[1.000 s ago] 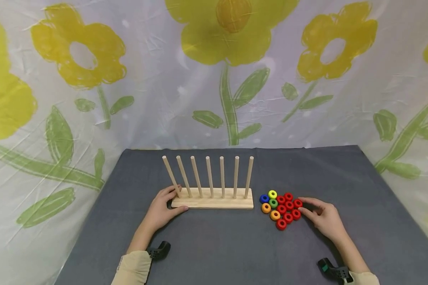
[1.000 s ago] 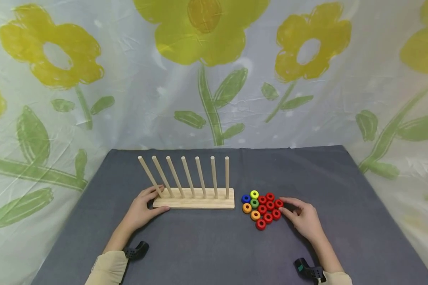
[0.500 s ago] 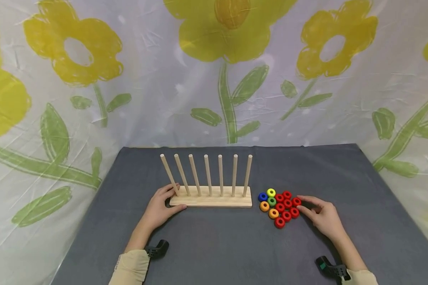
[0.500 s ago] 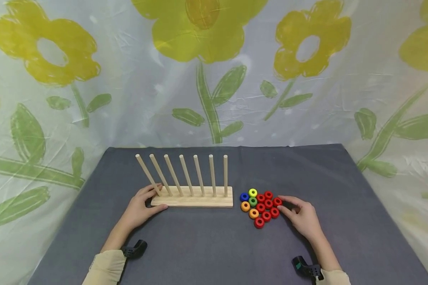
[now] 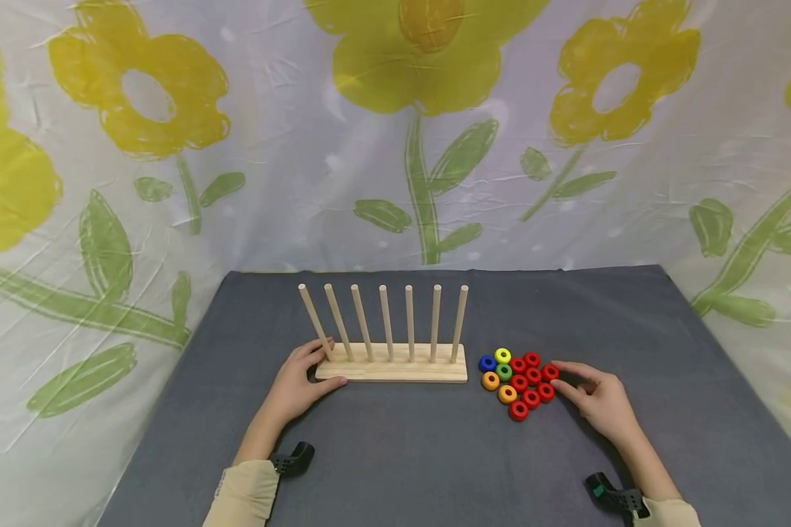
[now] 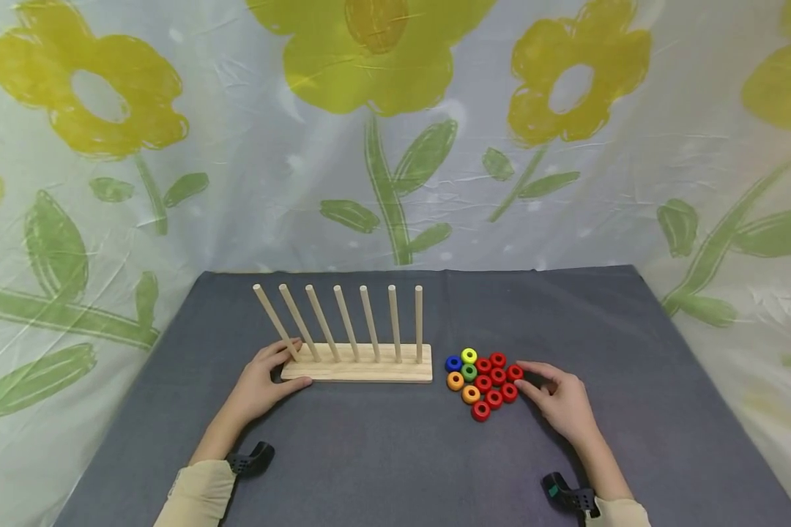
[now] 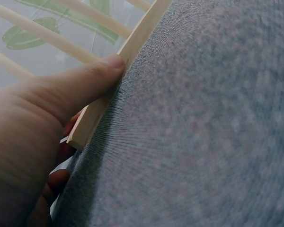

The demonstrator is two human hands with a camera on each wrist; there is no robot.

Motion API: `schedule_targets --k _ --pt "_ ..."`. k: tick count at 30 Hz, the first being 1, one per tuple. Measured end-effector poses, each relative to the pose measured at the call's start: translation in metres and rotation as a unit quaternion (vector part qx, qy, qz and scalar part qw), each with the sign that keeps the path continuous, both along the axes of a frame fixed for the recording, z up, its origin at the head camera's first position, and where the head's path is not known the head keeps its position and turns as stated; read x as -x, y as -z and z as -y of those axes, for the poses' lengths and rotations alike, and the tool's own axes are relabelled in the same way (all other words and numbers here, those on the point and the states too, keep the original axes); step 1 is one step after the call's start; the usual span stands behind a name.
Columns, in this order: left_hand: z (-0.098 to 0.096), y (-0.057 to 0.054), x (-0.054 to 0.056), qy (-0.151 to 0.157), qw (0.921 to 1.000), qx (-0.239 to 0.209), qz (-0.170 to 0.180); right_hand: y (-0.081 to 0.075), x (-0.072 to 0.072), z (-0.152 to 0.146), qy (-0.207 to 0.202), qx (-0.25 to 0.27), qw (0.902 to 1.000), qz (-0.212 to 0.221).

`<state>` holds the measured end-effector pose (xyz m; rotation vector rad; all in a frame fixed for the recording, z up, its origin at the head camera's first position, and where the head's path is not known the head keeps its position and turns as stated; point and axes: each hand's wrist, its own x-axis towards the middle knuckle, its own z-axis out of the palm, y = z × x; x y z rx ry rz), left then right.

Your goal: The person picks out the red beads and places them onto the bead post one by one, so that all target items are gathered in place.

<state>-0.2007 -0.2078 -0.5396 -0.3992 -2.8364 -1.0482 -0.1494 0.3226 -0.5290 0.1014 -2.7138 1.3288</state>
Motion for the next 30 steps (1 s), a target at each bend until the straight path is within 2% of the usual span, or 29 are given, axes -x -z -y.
schedule_targets --k 14,30 --pt "0.000 -0.001 0.001 0.005 1.0000 0.002 0.003 -0.001 -0.001 0.001 0.009 0.027 0.9995 0.012" --pt "-0.001 0.001 0.001 -0.003 1.0000 0.000 0.003 -0.010 0.004 0.002 -0.002 0.017 0.9998 0.005"
